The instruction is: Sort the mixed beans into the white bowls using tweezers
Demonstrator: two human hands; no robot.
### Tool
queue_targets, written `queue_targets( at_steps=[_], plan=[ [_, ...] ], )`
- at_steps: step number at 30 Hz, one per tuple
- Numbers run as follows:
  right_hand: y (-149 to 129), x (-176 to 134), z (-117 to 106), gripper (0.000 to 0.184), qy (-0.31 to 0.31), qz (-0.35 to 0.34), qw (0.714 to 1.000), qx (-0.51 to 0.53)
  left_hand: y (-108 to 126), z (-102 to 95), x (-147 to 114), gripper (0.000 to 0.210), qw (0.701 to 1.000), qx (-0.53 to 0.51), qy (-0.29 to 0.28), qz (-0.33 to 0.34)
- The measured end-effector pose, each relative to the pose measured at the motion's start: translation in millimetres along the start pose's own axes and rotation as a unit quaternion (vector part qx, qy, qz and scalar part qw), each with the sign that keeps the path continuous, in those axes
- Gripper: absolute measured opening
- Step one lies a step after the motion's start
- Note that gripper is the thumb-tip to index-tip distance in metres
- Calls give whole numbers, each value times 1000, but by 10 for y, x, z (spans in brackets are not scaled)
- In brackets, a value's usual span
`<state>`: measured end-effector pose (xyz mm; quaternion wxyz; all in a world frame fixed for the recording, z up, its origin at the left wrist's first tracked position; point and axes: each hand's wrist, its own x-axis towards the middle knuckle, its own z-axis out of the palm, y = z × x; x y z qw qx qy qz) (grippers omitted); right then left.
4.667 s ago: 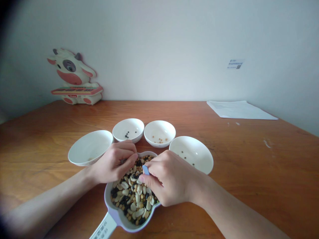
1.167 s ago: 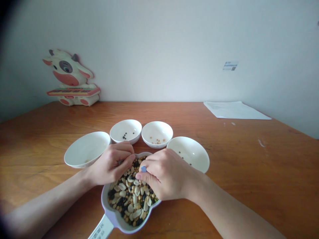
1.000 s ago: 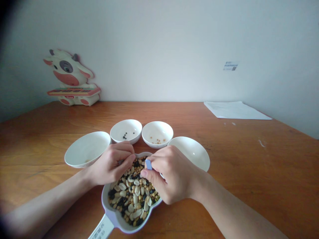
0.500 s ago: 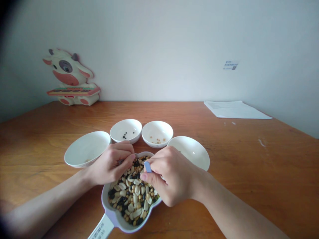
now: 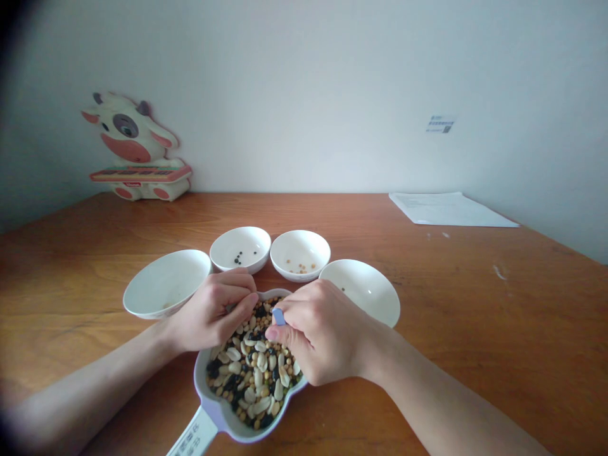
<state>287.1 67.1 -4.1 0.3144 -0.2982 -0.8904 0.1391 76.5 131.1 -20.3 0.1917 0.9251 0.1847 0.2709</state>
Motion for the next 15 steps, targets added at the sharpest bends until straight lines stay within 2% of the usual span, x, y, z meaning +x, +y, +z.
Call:
queue_targets(
  at_steps=[15],
  plan=[
    [-34, 16, -25, 30, 25, 26, 999, -38, 4, -11, 5, 38, 1000, 2, 5, -1]
  ],
)
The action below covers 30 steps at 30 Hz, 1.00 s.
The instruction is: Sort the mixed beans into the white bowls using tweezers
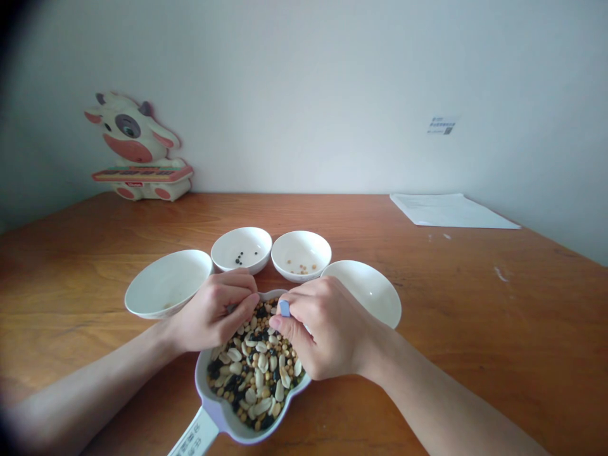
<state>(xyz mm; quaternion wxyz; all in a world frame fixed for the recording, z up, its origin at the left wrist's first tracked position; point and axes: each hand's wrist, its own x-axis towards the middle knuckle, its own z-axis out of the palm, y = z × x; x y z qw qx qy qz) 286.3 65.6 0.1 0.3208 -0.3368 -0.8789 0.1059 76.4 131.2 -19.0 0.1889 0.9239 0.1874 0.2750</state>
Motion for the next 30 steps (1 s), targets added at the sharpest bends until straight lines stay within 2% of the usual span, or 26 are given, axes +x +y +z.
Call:
queue_targets(
  at_steps=[12, 30],
  plan=[
    [13, -8, 24, 28, -19, -3, 1000, 7, 11, -4, -3, 39, 1000, 6, -4, 4],
    [25, -11, 38, 29, -9, -19, 1000, 0, 2, 6, 3, 38, 1000, -4, -3, 0]
  ],
)
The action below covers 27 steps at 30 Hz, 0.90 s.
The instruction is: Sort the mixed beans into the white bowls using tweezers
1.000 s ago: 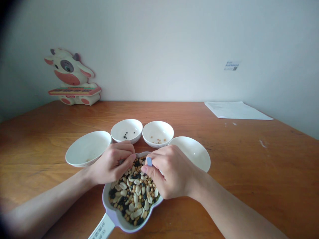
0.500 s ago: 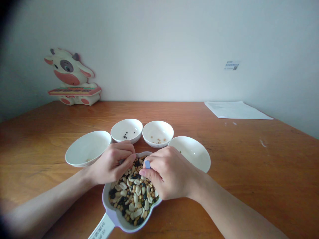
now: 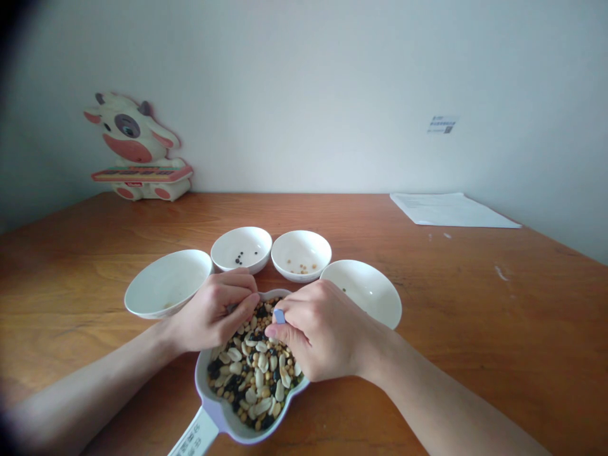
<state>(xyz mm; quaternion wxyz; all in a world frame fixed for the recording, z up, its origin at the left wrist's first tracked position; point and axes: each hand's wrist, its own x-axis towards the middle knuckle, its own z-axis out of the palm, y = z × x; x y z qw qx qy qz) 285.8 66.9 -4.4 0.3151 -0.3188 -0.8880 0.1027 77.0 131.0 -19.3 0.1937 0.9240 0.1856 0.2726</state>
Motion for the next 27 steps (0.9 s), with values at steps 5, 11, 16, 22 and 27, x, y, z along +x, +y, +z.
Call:
queue_targets(
  at_steps=[5, 11, 16, 22, 27],
  plan=[
    [-6, 5, 0, 28, 2, 2, 1000, 6, -3, 1, -9, 37, 1000, -3, -1, -3],
    [-20, 7, -35, 27, 23, -2, 1000, 21, -16, 6, -11, 38, 1000, -2, 0, -1],
    [-31, 15, -65, 28, 39, -5, 999, 22, -2, -1, -16, 38, 1000, -4, 1, -6],
    [-34, 23, -74, 27, 36, -1, 999, 28, 2, -8, -10, 38, 1000, -3, 0, -2],
    [-23, 16, -48, 27, 30, -4, 999, 39, -8, -2, -19, 36, 1000, -3, 5, -1]
  ],
)
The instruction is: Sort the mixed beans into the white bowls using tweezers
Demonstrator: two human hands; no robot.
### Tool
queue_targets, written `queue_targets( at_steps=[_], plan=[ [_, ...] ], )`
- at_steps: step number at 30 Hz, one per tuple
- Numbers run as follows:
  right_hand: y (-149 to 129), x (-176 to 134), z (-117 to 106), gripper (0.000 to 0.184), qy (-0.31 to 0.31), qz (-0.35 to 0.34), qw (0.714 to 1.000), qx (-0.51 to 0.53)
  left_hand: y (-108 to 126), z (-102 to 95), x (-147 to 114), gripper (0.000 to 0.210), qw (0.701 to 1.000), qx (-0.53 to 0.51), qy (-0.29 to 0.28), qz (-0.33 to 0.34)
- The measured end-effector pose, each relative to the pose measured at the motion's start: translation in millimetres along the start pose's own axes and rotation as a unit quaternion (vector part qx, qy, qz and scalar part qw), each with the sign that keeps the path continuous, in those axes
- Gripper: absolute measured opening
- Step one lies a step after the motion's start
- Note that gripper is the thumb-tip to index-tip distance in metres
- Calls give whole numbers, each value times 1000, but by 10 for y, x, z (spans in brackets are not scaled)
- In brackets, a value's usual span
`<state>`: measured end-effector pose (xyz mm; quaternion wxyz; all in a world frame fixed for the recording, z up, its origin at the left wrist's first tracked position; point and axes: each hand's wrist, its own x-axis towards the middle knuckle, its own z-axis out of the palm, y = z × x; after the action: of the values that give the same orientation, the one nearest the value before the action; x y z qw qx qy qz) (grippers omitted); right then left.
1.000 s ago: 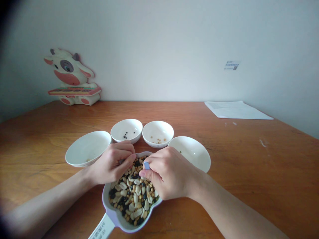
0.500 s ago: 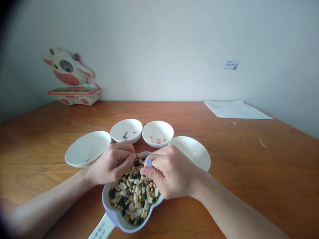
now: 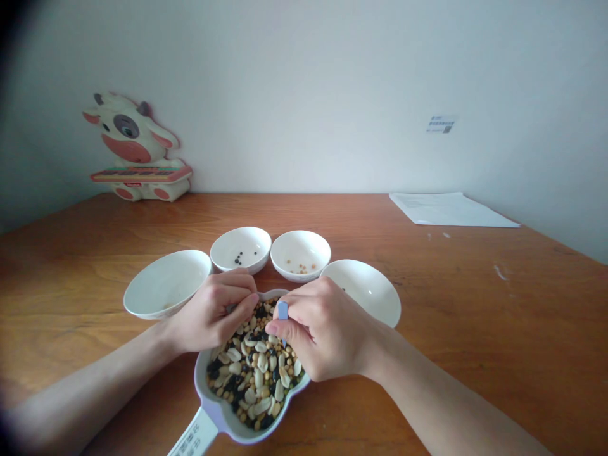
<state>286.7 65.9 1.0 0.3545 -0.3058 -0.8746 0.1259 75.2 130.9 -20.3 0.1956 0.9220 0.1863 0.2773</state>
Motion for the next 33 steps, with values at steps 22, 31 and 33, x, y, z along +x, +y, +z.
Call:
queue_targets(
  at_steps=[22, 31, 33],
  plan=[
    [152, -87, -577, 28, 180, 73, 964, -183, -2, -6, -25, 40, 1000, 9, -6, -1],
    [324, -85, -483, 36, 88, 99, 960, -246, 10, -9, -17, 41, 1000, 5, -2, -2],
    [318, -81, -478, 36, 91, 99, 959, -248, 10, -12, -13, 41, 1000, 7, -3, 0]
  ],
)
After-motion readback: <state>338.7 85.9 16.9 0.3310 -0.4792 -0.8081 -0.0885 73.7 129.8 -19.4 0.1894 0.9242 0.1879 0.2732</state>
